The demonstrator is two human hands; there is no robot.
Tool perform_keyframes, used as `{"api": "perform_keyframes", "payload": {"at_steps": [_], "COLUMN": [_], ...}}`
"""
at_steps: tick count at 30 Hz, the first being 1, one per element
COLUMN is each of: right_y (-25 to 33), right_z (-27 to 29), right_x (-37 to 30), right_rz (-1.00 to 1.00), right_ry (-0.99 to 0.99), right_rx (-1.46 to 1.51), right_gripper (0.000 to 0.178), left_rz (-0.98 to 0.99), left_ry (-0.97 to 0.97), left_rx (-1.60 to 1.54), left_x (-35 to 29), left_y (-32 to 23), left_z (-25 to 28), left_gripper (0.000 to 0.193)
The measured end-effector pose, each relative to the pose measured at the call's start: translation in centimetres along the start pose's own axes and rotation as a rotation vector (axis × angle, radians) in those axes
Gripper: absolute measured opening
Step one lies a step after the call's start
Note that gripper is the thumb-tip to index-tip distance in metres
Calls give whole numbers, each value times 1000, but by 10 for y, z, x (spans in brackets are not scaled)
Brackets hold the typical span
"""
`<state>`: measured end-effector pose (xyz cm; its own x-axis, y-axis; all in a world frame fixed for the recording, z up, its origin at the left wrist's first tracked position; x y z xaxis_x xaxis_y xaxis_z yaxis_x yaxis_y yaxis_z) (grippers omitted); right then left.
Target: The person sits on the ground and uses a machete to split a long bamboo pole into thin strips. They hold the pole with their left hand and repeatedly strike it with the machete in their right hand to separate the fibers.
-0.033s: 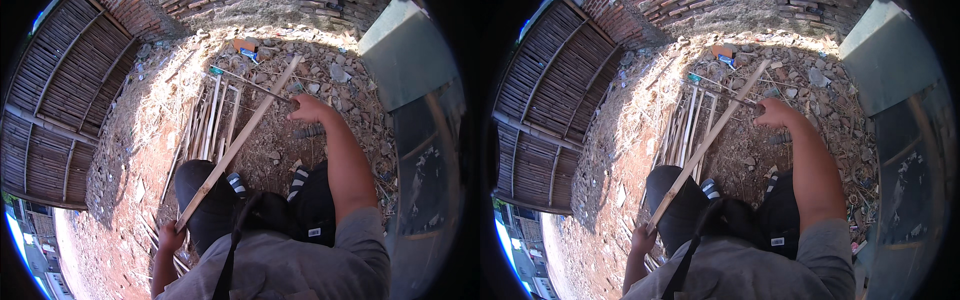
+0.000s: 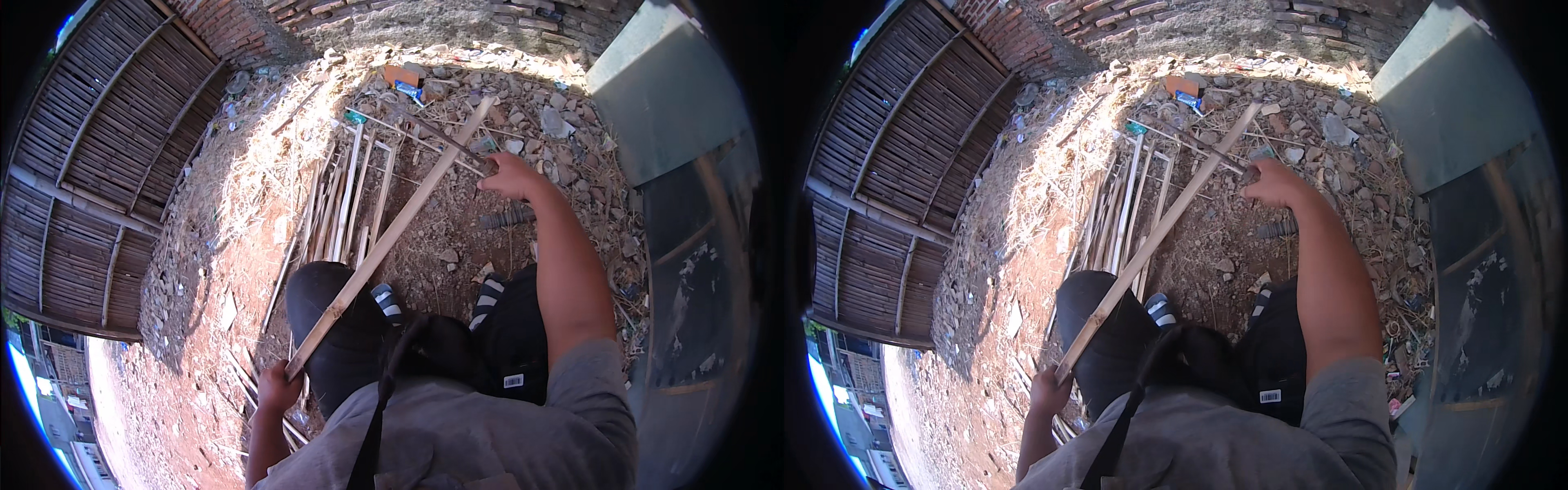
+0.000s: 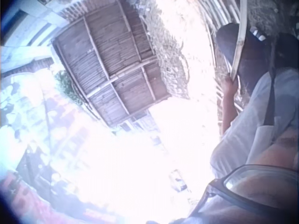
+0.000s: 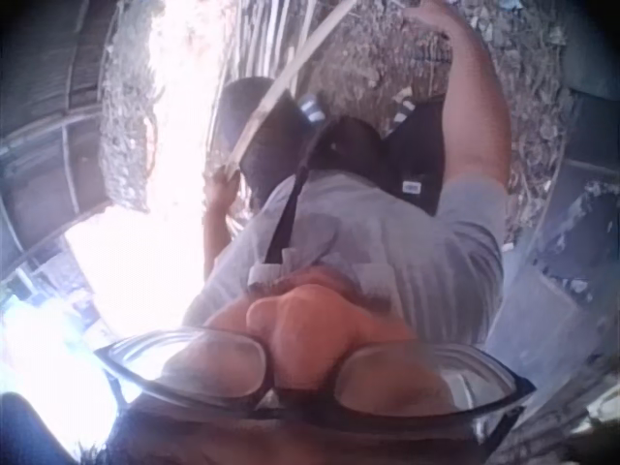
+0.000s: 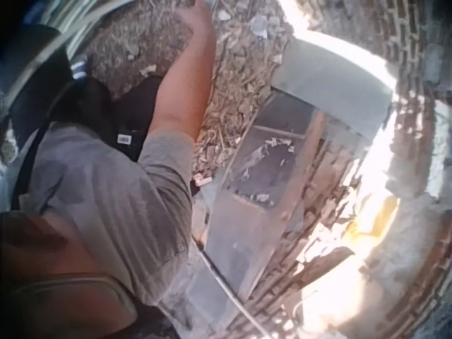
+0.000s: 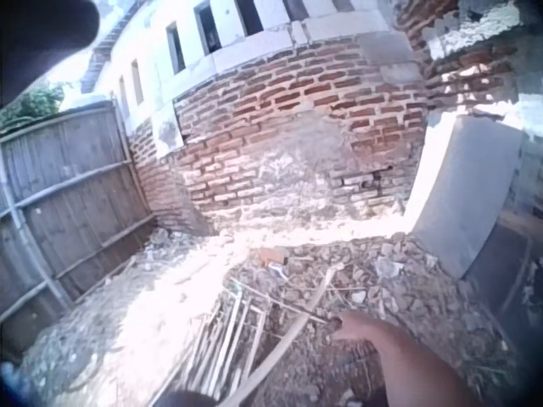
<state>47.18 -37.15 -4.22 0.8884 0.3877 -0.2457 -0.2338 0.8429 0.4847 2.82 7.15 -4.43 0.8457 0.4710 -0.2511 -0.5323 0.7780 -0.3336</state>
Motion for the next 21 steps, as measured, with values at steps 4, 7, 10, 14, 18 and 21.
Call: {"api": "perform_keyframes", "payload": {"at_steps": [4, 7, 10, 14, 18, 21], "right_y": [-15, 37, 94, 60, 39, 61], "right_z": [11, -4, -18, -24, -14, -1], "right_x": [-2, -12, -38, -29, -20, -27], "right_rz": [-91, 136, 361, 226, 150, 284], "right_ry": [-158, -44, 105, 266, 234, -8], "right_rx": [29, -128, -289, -80, -79, -158], "right_gripper": [50, 46, 42, 43, 48, 48], "left_rz": [-30, -41, -51, -69, -36, -74], "left_ry": [-23, -25, -30, -29, -41, -45], "left_rx": [-6, 12, 3, -45, -62, -59], "left_x": [0, 4, 4, 5, 6, 5], "left_y": [-1, 1, 9, 4, -8, -4], "left_z": [2, 0, 1, 5, 1, -8], "left_gripper": [33, 30, 29, 29, 29, 29]}}
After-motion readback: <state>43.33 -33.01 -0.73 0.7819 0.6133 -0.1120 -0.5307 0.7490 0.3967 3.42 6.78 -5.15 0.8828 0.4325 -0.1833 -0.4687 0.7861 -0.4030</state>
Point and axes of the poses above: each hand's wrist, its own x-axis towards the middle knuckle, its own z-axis out of the back of the hand, y = z × x, the point moved 9 cm from there along x, towards the middle knuckle, and after that the axes turned 14 degrees about -x, right-handed, at the moved point
